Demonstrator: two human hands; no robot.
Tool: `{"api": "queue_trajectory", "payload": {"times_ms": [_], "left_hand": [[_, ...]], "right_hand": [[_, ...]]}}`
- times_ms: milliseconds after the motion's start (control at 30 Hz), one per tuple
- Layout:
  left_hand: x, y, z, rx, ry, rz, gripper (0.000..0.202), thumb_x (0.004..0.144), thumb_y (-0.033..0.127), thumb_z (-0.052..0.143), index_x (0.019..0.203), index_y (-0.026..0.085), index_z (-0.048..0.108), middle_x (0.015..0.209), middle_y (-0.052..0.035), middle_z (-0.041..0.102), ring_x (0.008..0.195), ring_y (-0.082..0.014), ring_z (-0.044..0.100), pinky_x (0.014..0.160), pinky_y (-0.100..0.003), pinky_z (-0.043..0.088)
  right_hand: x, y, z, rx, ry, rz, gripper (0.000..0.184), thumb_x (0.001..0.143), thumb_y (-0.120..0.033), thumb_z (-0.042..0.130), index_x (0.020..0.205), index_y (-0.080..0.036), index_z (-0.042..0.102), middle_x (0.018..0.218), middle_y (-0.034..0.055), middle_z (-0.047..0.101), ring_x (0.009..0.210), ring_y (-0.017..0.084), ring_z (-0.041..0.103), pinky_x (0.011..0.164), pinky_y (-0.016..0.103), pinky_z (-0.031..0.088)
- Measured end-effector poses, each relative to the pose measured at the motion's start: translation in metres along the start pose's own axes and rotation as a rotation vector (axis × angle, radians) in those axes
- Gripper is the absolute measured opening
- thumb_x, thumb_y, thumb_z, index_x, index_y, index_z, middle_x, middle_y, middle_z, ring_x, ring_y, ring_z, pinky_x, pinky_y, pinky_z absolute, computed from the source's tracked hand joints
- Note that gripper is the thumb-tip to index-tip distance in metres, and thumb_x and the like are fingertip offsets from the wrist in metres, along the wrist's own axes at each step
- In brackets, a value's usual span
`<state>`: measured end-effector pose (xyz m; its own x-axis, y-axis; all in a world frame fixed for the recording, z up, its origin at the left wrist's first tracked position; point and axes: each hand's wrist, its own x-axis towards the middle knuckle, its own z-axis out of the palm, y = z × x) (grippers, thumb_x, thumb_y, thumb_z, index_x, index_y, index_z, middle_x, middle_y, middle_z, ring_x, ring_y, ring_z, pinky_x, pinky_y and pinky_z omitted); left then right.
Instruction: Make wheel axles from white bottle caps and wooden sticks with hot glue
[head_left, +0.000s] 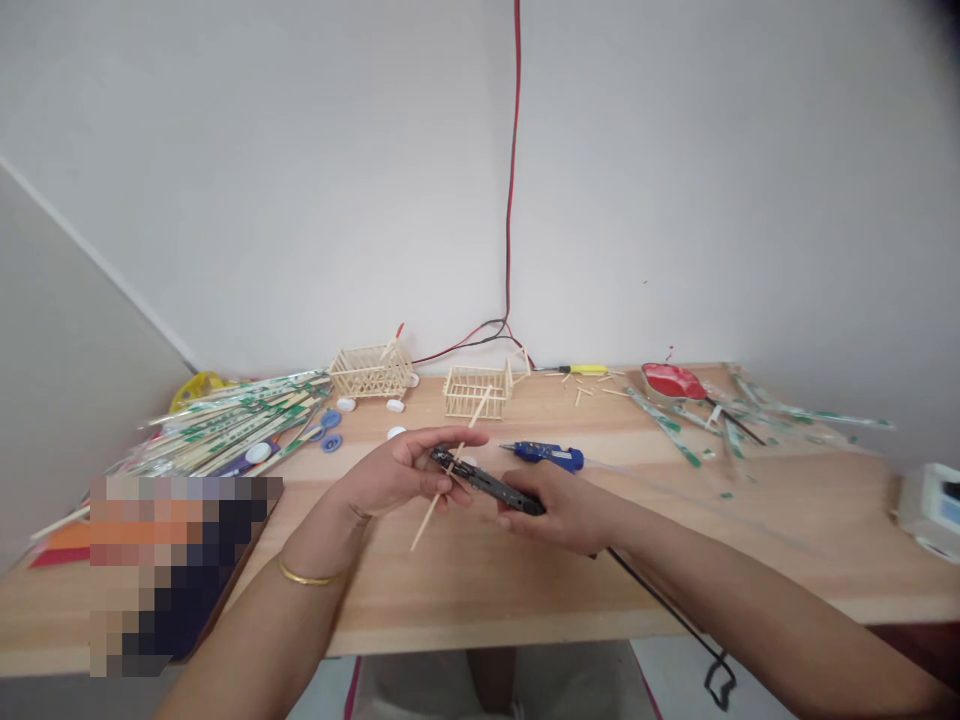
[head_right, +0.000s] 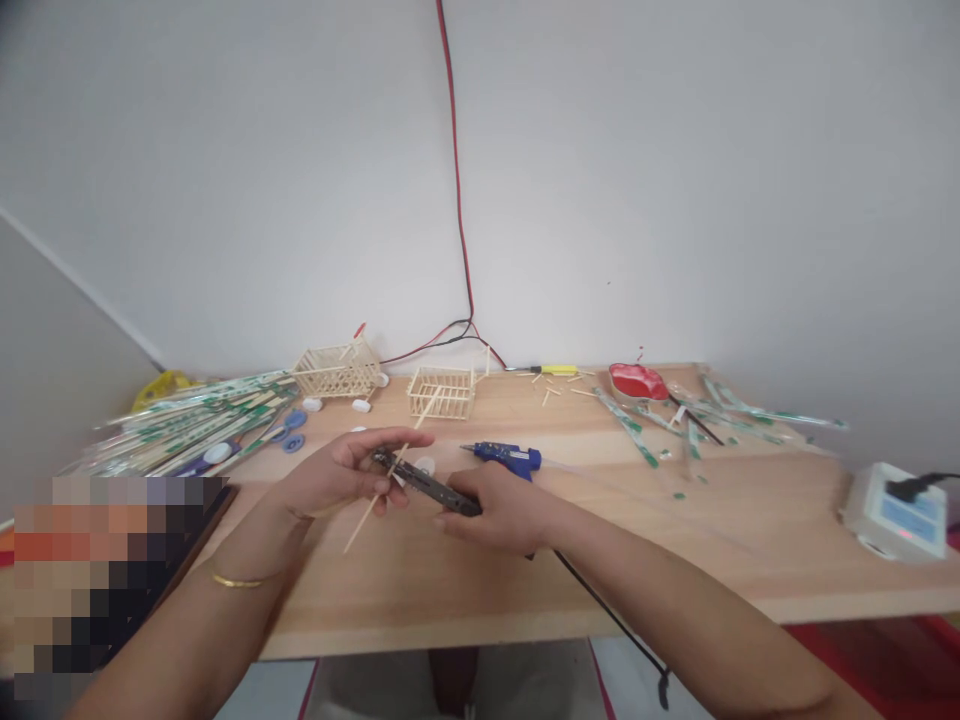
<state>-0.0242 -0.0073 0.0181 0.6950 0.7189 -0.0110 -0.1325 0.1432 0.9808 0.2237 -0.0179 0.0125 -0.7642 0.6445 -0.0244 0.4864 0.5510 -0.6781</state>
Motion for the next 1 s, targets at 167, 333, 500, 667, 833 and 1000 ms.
{"api": "queue_trajectory", "payload": {"times_ms": [167, 333, 500, 667, 833, 1000], "left_hand": [[-0.003, -0.002, -0.005, -0.054, -0.072, 0.009, 0.053, 0.072, 0.009, 0.068, 0.121, 0.024, 0.057, 0.140, -0.0155, 0.042, 0.073, -0.0165, 0.068, 0.055, -0.020, 0.054], [-0.003, -0.006, -0.002, -0.077, -0.118, 0.034, 0.057, 0.071, 0.007, 0.067, 0.123, 0.026, 0.055, 0.140, -0.0155, 0.042, 0.072, -0.0161, 0.068, 0.053, -0.019, 0.054], [-0.004, -0.005, 0.001, -0.065, -0.119, 0.058, 0.061, 0.070, 0.009, 0.069, 0.125, 0.030, 0.054, 0.145, -0.0136, 0.035, 0.070, -0.0159, 0.068, 0.048, -0.018, 0.051], [-0.004, -0.001, -0.001, 0.023, 0.005, 0.069, 0.066, 0.072, 0.011, 0.069, 0.133, 0.023, 0.047, 0.111, -0.0152, 0.065, 0.073, -0.0161, 0.066, 0.052, -0.017, 0.048], [0.001, 0.001, 0.008, 0.067, 0.082, 0.016, 0.064, 0.074, 0.017, 0.069, 0.133, 0.018, 0.046, 0.077, -0.0092, 0.071, 0.069, -0.0143, 0.064, 0.059, -0.020, 0.047], [0.009, -0.008, 0.017, 0.068, 0.242, 0.025, 0.048, 0.071, 0.022, 0.072, 0.116, 0.014, 0.060, 0.076, -0.0106, 0.072, 0.066, -0.0146, 0.065, 0.062, -0.023, 0.048]], "right_hand": [[-0.002, -0.011, 0.006, -0.002, 0.040, -0.035, 0.022, 0.083, -0.034, 0.051, 0.072, -0.016, 0.048, 0.064, -0.0032, 0.048, 0.058, 0.009, 0.043, 0.053, 0.021, 0.030], [-0.009, -0.020, 0.007, -0.017, 0.053, -0.029, 0.020, 0.080, -0.031, 0.055, 0.069, -0.016, 0.048, 0.063, -0.0039, 0.047, 0.055, 0.007, 0.042, 0.050, 0.020, 0.029], [-0.017, -0.014, 0.001, -0.053, 0.036, 0.053, 0.020, 0.077, -0.035, 0.060, 0.076, -0.015, 0.056, 0.066, -0.0027, 0.055, 0.056, 0.008, 0.047, 0.050, 0.019, 0.031], [-0.038, -0.001, -0.036, -0.117, 0.117, 0.119, 0.045, 0.065, -0.049, 0.071, 0.094, -0.016, 0.062, 0.074, -0.0010, 0.061, 0.065, 0.013, 0.053, 0.057, 0.021, 0.035], [-0.062, 0.038, -0.074, -0.256, 0.322, 0.293, 0.060, 0.068, -0.061, 0.063, 0.109, -0.017, 0.059, 0.092, 0.0049, 0.065, 0.080, 0.020, 0.058, 0.066, 0.026, 0.040], [-0.067, 0.100, -0.089, -0.565, 0.328, 0.545, 0.069, 0.064, -0.068, 0.061, 0.109, -0.015, 0.061, 0.093, 0.0139, 0.065, 0.082, 0.028, 0.059, 0.066, 0.032, 0.041]]}}
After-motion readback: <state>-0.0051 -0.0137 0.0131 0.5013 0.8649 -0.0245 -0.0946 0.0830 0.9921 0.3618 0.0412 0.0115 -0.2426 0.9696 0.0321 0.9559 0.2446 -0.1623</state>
